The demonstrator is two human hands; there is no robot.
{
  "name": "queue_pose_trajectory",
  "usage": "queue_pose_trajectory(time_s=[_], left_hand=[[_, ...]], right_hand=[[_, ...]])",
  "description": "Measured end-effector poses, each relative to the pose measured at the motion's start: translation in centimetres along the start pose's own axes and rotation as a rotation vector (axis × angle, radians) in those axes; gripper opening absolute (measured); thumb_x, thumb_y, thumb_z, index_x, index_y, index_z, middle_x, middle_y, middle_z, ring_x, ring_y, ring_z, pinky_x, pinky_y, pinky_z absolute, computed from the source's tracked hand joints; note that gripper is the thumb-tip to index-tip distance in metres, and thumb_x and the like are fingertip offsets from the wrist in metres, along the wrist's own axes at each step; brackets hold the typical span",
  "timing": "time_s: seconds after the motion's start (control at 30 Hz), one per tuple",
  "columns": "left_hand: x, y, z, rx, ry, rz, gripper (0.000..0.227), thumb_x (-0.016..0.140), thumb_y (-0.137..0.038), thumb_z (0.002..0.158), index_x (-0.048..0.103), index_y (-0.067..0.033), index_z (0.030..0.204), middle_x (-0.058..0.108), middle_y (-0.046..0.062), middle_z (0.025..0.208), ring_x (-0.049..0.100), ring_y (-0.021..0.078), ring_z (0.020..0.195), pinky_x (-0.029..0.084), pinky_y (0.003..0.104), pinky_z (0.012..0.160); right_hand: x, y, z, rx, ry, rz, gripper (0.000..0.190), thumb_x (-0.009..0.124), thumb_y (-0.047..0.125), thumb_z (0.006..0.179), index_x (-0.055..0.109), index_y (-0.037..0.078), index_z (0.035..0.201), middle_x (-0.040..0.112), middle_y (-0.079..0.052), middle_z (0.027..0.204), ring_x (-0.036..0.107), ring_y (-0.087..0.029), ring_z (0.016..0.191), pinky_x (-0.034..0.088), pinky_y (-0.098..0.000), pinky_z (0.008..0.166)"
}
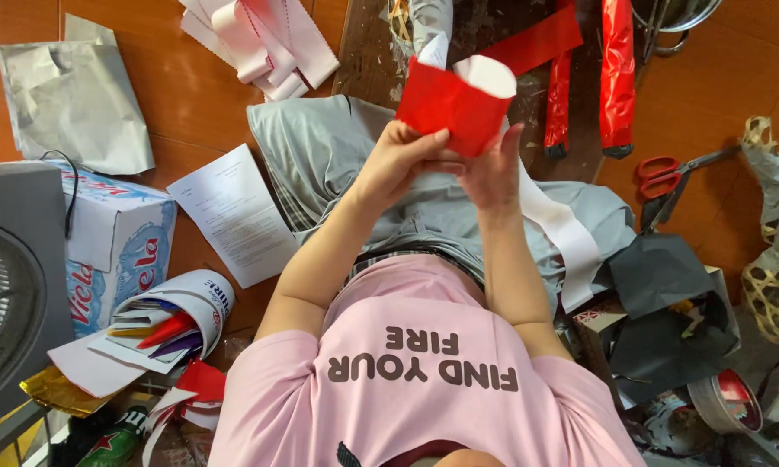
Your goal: The person is applying red and white paper strips to the legs of a giraffe sculpture using glue and scissors.
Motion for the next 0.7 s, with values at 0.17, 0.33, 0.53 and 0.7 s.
queue_pose_trajectory(time_s=[0.17, 0.33, 0.53, 0.7], left_hand=[[-5.0, 1.3, -0.9, 0.094, -0.206, 0.170, 0.026, 0.066, -0.022, 0.098, 0.072, 0.0001, 0.111, 0.078, 0.009, 0.100, 0.076, 0.0176, 0.084, 0.062, 0.033, 0.077], [-14.1, 6.1, -1.6, 0.287, -0.512, 0.333, 0.023, 0.073, -0.021, 0.103, 0.076, 0.0010, 0.107, 0.071, 0.000, 0.090, 0.053, 0.0038, 0.072, 0.040, 0.020, 0.063], [-16.6, 7.7, 2.2, 0.264, -0.622, 0.166, 0.029, 0.063, -0.028, 0.103, 0.075, -0.0029, 0.096, 0.074, 0.000, 0.087, 0.060, 0.0059, 0.072, 0.046, 0.023, 0.064], [-21.4, 11.8, 5.6, 0.306, -0.618, 0.182, 0.029, 0.062, -0.028, 0.104, 0.070, -0.0063, 0.086, 0.070, 0.000, 0.081, 0.059, 0.0084, 0.070, 0.049, 0.027, 0.065]], right_hand=[[-10.0, 1.3, 2.5, -0.455, 0.254, -0.334, 0.041, 0.081, 0.027, 0.104, 0.057, 0.005, 0.130, 0.064, -0.004, 0.103, 0.058, -0.013, 0.075, 0.045, -0.0290, 0.060], [-12.1, -1.2, 2.3, -0.529, -0.104, -0.617, 0.022, 0.078, 0.013, 0.095, 0.066, 0.007, 0.113, 0.069, -0.004, 0.093, 0.063, -0.015, 0.072, 0.051, -0.0282, 0.061], [-15.6, -2.5, 5.9, -0.697, -0.215, -0.840, 0.024, 0.078, 0.016, 0.104, 0.069, -0.004, 0.114, 0.069, -0.003, 0.107, 0.060, -0.012, 0.095, 0.051, -0.0303, 0.088], [-11.8, -1.9, 5.5, -0.858, -0.218, -1.012, 0.031, 0.076, 0.017, 0.098, 0.065, -0.001, 0.121, 0.069, -0.003, 0.113, 0.063, -0.014, 0.101, 0.052, -0.0307, 0.094]])
Point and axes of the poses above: each hand's wrist, its own z-axis towards the middle knuckle, its own x-axis out of the palm, y = z × x, the point moved 2 cm from there along z, towards the middle knuckle
